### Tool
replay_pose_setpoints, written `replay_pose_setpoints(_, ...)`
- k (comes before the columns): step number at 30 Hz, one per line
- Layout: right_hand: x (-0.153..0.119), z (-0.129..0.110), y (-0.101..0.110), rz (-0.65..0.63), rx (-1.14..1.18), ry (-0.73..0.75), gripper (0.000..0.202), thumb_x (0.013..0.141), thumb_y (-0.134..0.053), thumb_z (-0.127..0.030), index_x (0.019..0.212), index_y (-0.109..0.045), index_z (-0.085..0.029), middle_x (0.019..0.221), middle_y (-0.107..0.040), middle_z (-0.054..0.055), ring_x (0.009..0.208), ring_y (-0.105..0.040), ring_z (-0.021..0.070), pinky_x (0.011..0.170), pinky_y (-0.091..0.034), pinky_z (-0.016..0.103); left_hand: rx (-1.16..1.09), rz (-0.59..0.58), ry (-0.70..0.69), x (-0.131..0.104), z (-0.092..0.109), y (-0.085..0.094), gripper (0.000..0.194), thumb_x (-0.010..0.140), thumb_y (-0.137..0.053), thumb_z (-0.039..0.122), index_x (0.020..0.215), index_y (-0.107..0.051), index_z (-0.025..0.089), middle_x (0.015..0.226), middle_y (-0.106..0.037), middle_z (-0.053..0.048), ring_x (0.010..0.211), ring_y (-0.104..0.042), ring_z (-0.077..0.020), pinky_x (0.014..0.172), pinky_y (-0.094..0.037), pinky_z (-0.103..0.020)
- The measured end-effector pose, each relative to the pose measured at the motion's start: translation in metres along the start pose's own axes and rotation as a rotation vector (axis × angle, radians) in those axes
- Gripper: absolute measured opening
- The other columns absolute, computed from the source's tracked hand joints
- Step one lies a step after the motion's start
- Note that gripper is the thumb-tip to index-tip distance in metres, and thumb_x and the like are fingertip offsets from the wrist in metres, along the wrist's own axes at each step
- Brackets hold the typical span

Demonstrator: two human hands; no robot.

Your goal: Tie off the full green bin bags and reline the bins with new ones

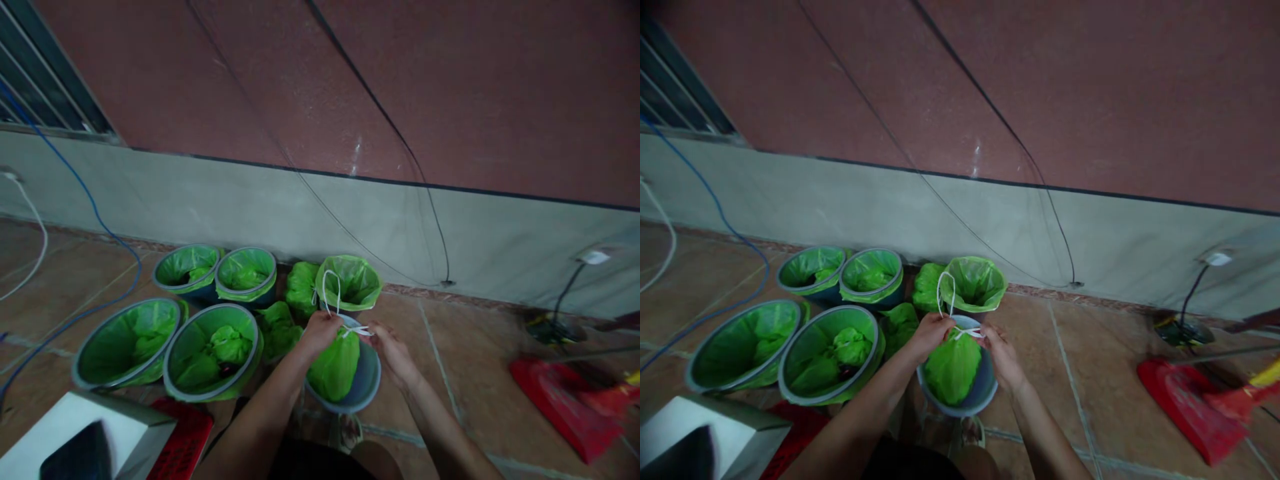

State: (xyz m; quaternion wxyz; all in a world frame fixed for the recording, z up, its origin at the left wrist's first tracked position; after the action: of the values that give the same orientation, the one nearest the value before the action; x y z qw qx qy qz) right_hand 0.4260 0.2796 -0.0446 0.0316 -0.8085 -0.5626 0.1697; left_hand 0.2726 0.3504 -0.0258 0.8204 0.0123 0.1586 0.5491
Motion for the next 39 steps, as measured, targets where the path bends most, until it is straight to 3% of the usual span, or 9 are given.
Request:
replay_pose_setpoints(4, -0.001, -0.006, 0.003, 0.000, 0.162, -0.099, 0.029, 0.066, -0.080, -0.041, 0.064, -0.062, -0.019, 0.063, -0.060, -0.002, 0.058, -0.055, 0.0119, 0.058, -0.048, 0.025, -0.500, -0.154, 0.072, -0.006, 0.010, -0.009, 0.031, 0.068, -0.060, 0.038, 0.052, -0.042, 0.018, 0.053, -0.052, 0.003, 0.040, -0.027, -0.0031, 0.042, -0.020, -0.021)
replay_pose_setpoints(7, -0.002, -0.010, 0.004, -0.074, 0.188, -0.188, 0.031, 0.069, -0.079, -0.043, 0.066, -0.061, -0.018, 0.066, -0.063, -0.001, 0.059, -0.057, 0.0118, 0.056, -0.047, 0.025, -0.621, -0.236, 0.119, -0.010, 0.016, -0.012, 0.037, 0.065, -0.064, 0.044, 0.055, -0.039, 0.018, 0.068, -0.062, 0.000, 0.039, -0.026, -0.0009, 0.041, -0.017, -0.021)
replay_pose_setpoints(12, -0.007, -0.010, 0.002, -0.211, 0.178, -0.259, 0.033, 0.074, -0.074, -0.048, 0.080, -0.068, -0.016, 0.087, -0.071, 0.007, 0.076, -0.064, 0.0167, 0.063, -0.049, 0.027, -0.501, -0.175, 0.114, -0.009, 0.006, -0.015, 0.047, 0.067, -0.065, 0.061, 0.060, -0.052, 0.016, 0.054, -0.050, 0.005, 0.041, -0.037, -0.0039, 0.044, -0.026, -0.021)
replay_pose_setpoints(17, -0.013, -0.008, 0.004, -0.127, 0.045, -0.322, 0.045, 0.069, -0.074, -0.057, 0.059, -0.052, -0.019, 0.050, -0.050, -0.005, 0.041, -0.040, 0.0067, 0.042, -0.030, 0.021, -0.395, -0.141, -0.017, -0.005, -0.003, -0.019, 0.045, 0.075, -0.061, 0.057, 0.062, -0.055, 0.015, 0.049, -0.045, 0.005, 0.044, -0.042, -0.0069, 0.048, -0.030, -0.022)
replay_pose_setpoints(20, -0.015, -0.021, 0.000, -0.103, -0.234, -0.229, 0.047, 0.067, -0.074, -0.059, 0.059, -0.051, -0.020, 0.045, -0.041, -0.008, 0.040, -0.031, 0.0057, 0.041, -0.022, 0.021, -0.276, -0.184, -0.124, -0.004, -0.003, -0.020, 0.027, 0.071, -0.068, 0.039, 0.072, -0.061, 0.014, 0.055, -0.051, 0.004, 0.051, -0.046, -0.0082, 0.051, -0.033, -0.022)
replay_pose_setpoints(25, -0.013, -0.054, -0.024, -0.316, -0.561, 0.044, 0.046, 0.071, -0.070, -0.059, 0.058, -0.056, -0.017, 0.049, -0.047, -0.004, 0.048, -0.038, 0.0068, 0.047, -0.027, 0.022, 0.047, -0.244, -0.299, -0.007, 0.000, -0.025, 0.012, 0.073, -0.064, 0.023, 0.078, -0.068, 0.013, 0.068, -0.061, 0.001, 0.064, -0.051, -0.0116, 0.062, -0.040, -0.024)
replay_pose_setpoints(32, 0.004, -0.046, -0.019, -0.189, -0.294, 0.017, 0.048, 0.076, -0.061, -0.054, 0.111, -0.062, -0.021, 0.077, -0.064, -0.001, 0.044, -0.036, 0.0062, 0.041, -0.025, 0.022, 0.288, -0.290, -0.490, -0.017, 0.018, -0.020, 0.025, 0.088, -0.048, 0.022, 0.072, -0.065, 0.015, 0.067, -0.060, 0.000, 0.065, -0.053, -0.0133, 0.064, -0.041, -0.025)
replay_pose_setpoints(36, -0.001, -0.024, -0.019, -0.401, -0.406, -0.014, 0.038, 0.073, -0.064, -0.041, 0.104, -0.066, -0.019, 0.065, -0.059, -0.003, 0.051, -0.043, 0.0088, 0.048, -0.031, 0.022, 0.203, -0.276, -0.427, -0.015, 0.016, -0.017, 0.024, 0.088, -0.043, 0.019, 0.081, -0.066, 0.015, 0.070, -0.061, 0.000, 0.063, -0.055, -0.0118, 0.061, -0.043, -0.023)
replay_pose_setpoints(39, -0.007, -0.025, -0.014, -0.346, -0.527, 0.107, 0.031, 0.075, -0.064, -0.042, 0.093, -0.070, -0.018, 0.074, -0.065, 0.001, 0.059, -0.048, 0.0111, 0.055, -0.036, 0.024, 0.038, -0.224, -0.250, -0.009, 0.005, -0.018, 0.023, 0.086, -0.047, 0.020, 0.093, -0.068, 0.015, 0.066, -0.061, 0.001, 0.055, -0.054, -0.0105, 0.055, -0.043, -0.022)
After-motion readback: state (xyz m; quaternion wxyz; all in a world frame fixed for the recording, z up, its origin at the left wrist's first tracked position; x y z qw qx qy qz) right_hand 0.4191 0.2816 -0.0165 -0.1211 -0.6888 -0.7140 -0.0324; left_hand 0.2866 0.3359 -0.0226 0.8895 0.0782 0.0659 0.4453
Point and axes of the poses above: each hand's wrist, its own x-axis towards the middle knuckle, its own y-axis out of the back of the hand, z = x × y, the point moved 4 cm from there along x, towards the middle knuckle
